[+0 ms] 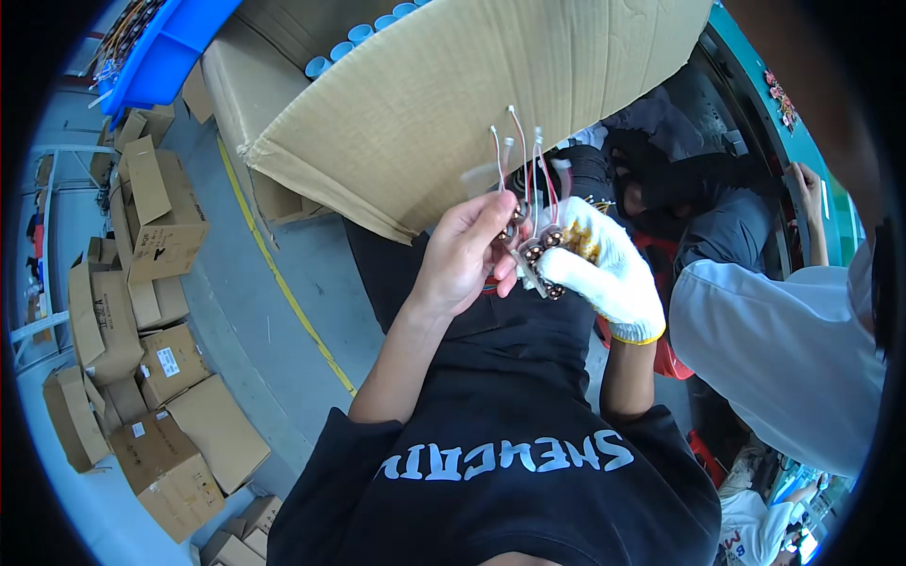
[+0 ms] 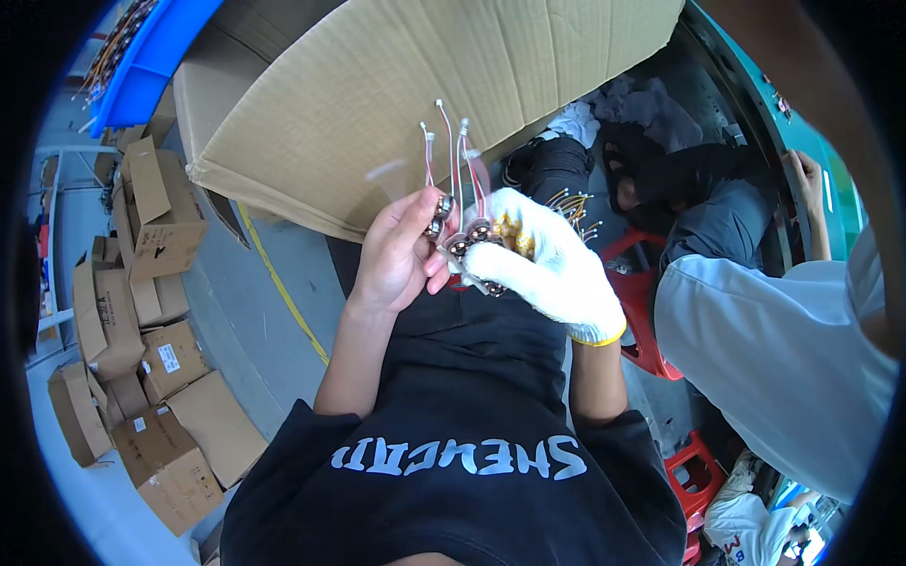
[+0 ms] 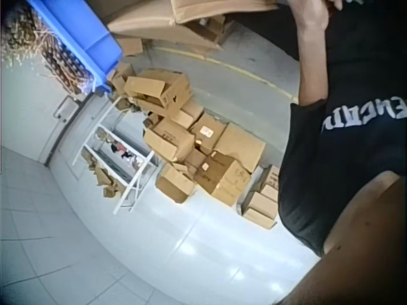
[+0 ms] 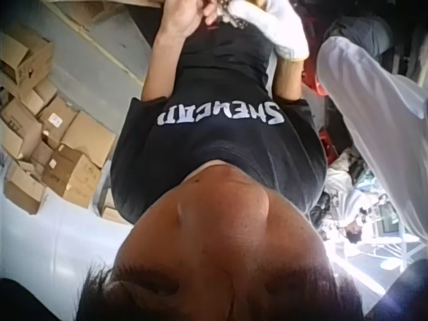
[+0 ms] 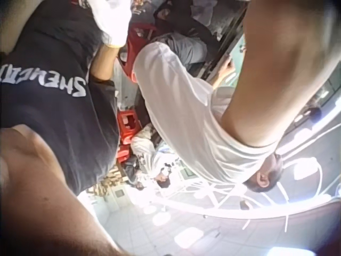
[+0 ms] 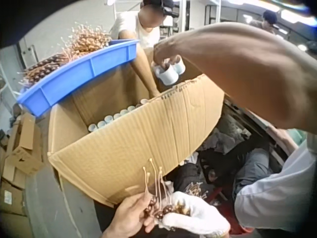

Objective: Assemble and organize small circuit boards with attached wires into a container.

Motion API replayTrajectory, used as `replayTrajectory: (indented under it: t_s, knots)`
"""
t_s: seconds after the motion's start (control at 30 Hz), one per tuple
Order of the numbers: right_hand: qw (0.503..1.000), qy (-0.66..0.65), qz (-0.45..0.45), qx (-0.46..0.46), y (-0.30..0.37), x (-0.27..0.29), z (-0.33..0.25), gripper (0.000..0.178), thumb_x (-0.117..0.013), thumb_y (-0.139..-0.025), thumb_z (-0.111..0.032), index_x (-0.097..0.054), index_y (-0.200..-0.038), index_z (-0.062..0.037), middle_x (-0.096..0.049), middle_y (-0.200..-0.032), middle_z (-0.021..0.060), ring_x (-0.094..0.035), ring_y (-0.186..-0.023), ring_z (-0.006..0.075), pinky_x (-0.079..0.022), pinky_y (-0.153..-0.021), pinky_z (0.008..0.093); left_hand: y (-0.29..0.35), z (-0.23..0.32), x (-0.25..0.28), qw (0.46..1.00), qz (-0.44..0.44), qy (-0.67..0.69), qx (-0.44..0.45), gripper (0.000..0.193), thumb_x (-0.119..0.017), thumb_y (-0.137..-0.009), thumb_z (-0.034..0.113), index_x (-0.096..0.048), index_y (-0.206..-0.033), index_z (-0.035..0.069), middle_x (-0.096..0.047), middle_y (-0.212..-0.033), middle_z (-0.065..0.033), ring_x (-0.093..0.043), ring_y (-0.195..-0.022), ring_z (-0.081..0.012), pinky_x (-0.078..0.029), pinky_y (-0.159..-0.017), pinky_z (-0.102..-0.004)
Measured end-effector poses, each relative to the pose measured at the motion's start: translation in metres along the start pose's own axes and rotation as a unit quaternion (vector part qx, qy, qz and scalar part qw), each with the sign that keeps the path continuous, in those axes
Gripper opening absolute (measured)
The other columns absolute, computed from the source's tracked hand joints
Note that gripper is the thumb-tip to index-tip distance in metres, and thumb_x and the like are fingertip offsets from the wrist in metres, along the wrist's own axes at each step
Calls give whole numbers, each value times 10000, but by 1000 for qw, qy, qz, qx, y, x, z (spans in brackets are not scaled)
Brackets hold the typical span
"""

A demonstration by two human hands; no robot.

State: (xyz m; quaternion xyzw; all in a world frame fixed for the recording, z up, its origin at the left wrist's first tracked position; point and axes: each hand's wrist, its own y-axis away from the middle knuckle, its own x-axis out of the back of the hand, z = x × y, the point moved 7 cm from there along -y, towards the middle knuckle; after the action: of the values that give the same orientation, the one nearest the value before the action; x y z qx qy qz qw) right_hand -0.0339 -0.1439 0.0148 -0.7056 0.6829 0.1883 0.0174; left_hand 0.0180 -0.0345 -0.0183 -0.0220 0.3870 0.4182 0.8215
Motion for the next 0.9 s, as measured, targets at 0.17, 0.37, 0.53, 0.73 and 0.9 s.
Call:
replayTrajectory:
  t_s: [0.17,0.37,0.53,0.73,0.9]
  knots:
    - [979,-201,-10,23,-2,11,15,270,-641,-891,-189,-536,-1059,-5,-635,-890,90,-601,-669,114,-466,-565,221,1,4,5,997,-3,-67,-46,303,-524,-980,286,-558,-941,-13,-530,-655,-15,-468,-503,-32,-353,-410,-191]
    - [988,-150,45,-13,-8,11,21,238,-644,-883,-173,-552,-1027,-7,-629,-802,72,-613,-630,114,-474,-532,217,0,20,0,961,-4,-253,-111,322,-641,-907,253,-492,-1013,-12,-557,-692,-8,-454,-531,-21,-349,-467,-184]
    - [993,-101,68,-11,-9,5,22,213,-641,-884,-167,-569,-991,3,-625,-737,55,-603,-568,97,-468,-508,193,3,22,-6,926,-64,-316,-198,429,-727,-836,209,-423,-1068,14,-580,-704,-21,-516,-594,-57,-413,-554,-203]
    - [978,-192,66,-48,-9,-5,25,181,-648,-878,-143,-581,-950,9,-624,-732,53,-601,-559,91,-461,-508,181,12,30,-9,877,-144,-364,-280,467,-772,-784,155,-419,-1057,16,-609,-736,-51,-604,-701,-111,-464,-653,-227]
    - [990,-119,72,15,4,-9,15,171,-675,-864,-151,-598,-922,-9,-633,-741,47,-595,-566,90,-452,-520,182,12,23,-9,918,-127,-272,-259,349,-665,-887,256,-450,-1044,30,-582,-762,-40,-557,-639,-78,-426,-536,-202]
